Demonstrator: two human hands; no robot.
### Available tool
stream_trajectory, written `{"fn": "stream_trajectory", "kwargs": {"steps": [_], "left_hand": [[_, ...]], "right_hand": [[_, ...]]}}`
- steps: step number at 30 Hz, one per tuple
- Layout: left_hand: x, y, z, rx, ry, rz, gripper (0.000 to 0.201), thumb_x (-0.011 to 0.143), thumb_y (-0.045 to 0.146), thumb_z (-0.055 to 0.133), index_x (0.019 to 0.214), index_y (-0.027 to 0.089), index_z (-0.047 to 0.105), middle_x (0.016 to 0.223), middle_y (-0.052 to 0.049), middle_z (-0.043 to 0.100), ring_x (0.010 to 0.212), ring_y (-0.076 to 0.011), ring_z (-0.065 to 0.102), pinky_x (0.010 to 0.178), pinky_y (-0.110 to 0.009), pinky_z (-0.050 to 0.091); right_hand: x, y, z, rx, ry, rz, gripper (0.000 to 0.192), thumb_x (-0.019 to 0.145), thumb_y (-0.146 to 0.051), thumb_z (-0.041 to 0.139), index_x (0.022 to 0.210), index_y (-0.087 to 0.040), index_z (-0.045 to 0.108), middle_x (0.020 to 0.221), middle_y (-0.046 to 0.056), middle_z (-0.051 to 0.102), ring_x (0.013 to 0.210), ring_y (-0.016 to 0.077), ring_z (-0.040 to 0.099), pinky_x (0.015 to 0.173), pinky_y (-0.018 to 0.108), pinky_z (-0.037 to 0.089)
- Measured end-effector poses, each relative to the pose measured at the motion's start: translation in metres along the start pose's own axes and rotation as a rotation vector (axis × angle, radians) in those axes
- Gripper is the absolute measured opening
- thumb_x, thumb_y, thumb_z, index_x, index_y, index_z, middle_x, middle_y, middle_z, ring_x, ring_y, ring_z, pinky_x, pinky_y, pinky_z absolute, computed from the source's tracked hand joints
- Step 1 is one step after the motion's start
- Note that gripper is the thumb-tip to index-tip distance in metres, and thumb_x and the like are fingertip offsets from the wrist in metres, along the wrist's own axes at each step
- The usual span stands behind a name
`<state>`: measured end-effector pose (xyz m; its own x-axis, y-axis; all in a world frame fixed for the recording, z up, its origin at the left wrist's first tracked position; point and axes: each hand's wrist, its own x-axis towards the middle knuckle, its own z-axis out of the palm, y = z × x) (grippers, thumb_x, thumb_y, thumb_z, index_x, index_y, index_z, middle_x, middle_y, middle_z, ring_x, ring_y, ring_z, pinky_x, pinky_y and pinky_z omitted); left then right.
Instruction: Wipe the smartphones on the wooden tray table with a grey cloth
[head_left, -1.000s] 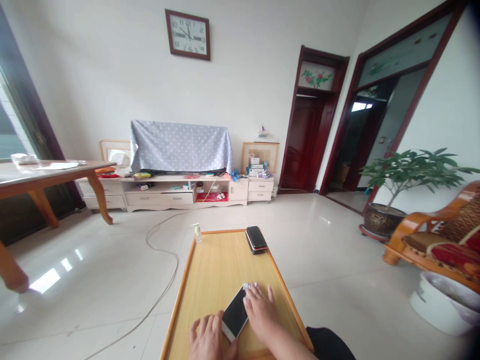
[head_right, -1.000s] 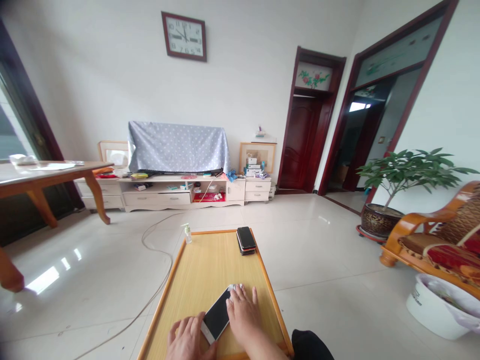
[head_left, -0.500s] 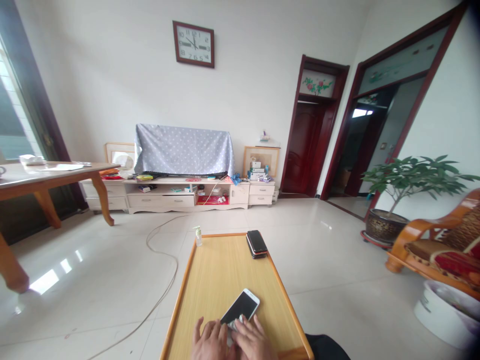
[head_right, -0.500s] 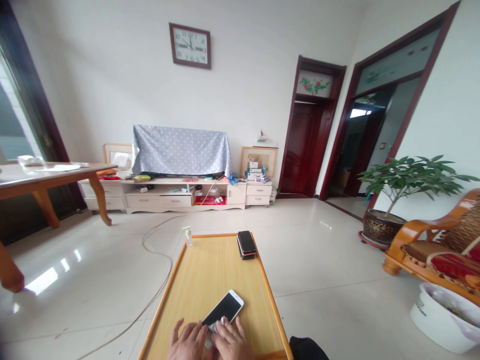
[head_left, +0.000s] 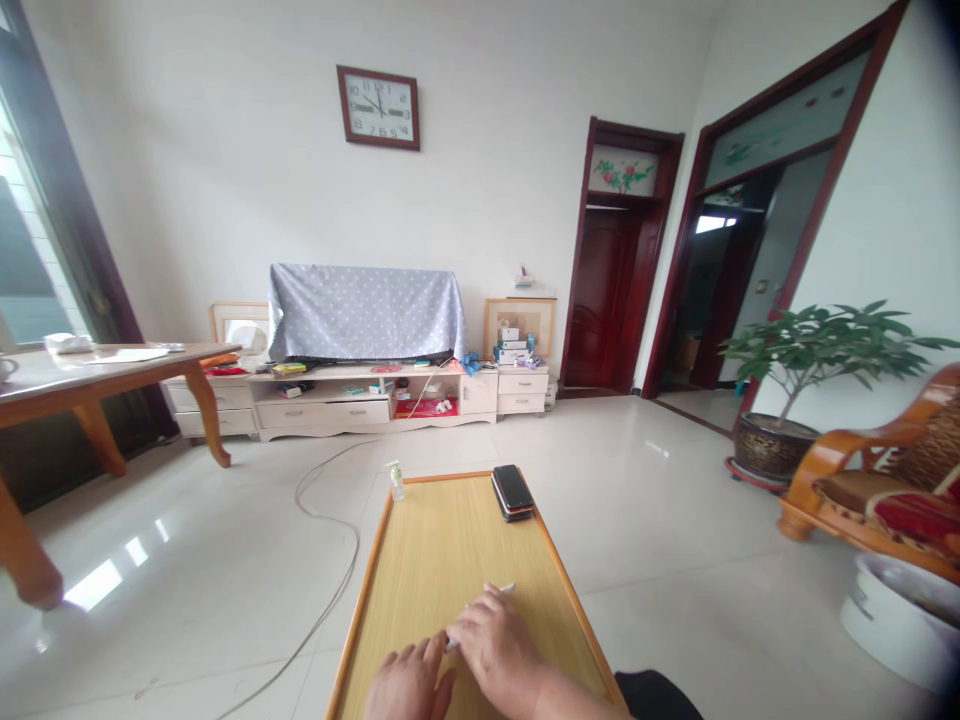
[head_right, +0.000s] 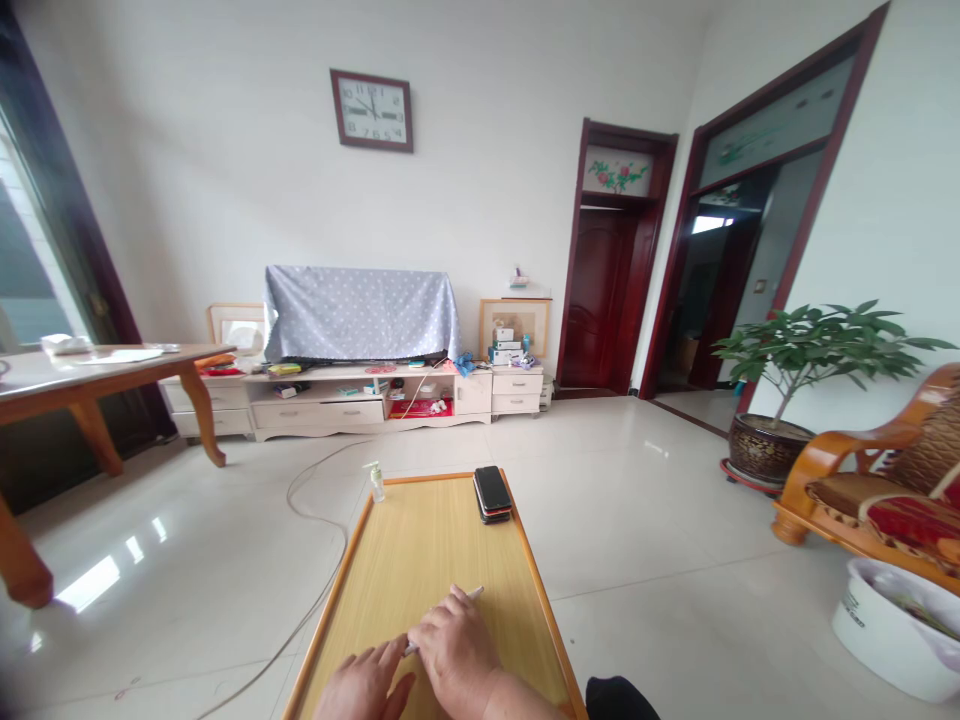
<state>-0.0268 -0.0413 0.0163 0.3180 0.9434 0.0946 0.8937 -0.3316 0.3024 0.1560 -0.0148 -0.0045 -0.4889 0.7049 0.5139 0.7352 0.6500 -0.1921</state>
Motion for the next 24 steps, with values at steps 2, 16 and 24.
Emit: {"fn": "stream_trajectory", "kwargs": {"steps": [2,16,24], "left_hand": [[0.000,0.001,-0.001,-0.036,-0.018,-0.050,0.031,0.094,0.034,0.041,0.110,0.025,0.066,0.100,-0.008,0.075,0.088,-0.0208,0.069,0.077,-0.029,0.047],[-0.012,0.014,0.002,-0.494,0.182,-0.101,0.033,0.096,0.048,0.041,0.078,0.024,0.054,0.072,-0.002,0.064,0.065,-0.0155,0.059,0.060,-0.024,0.038],[-0.011,0.027,0.004,-1.191,0.146,-0.219,0.041,0.085,0.058,0.060,0.071,0.021,0.051,0.060,0.005,0.048,0.058,-0.0107,0.046,0.056,-0.023,0.038]], "right_hand": [[0.001,0.001,0.000,0.061,0.015,0.022,0.024,0.097,-0.020,0.046,0.092,-0.030,0.067,0.085,-0.005,0.073,0.087,0.0152,0.064,0.113,0.041,0.033],[-0.009,0.002,-0.007,0.125,0.195,0.181,0.039,0.100,-0.020,0.043,0.134,-0.025,0.060,0.137,0.006,0.062,0.132,0.0240,0.054,0.118,0.056,0.032],[-0.023,-0.009,-0.005,0.089,0.211,0.239,0.046,0.101,-0.020,0.039,0.146,-0.023,0.048,0.148,0.010,0.050,0.139,0.0254,0.045,0.117,0.055,0.036]]}}
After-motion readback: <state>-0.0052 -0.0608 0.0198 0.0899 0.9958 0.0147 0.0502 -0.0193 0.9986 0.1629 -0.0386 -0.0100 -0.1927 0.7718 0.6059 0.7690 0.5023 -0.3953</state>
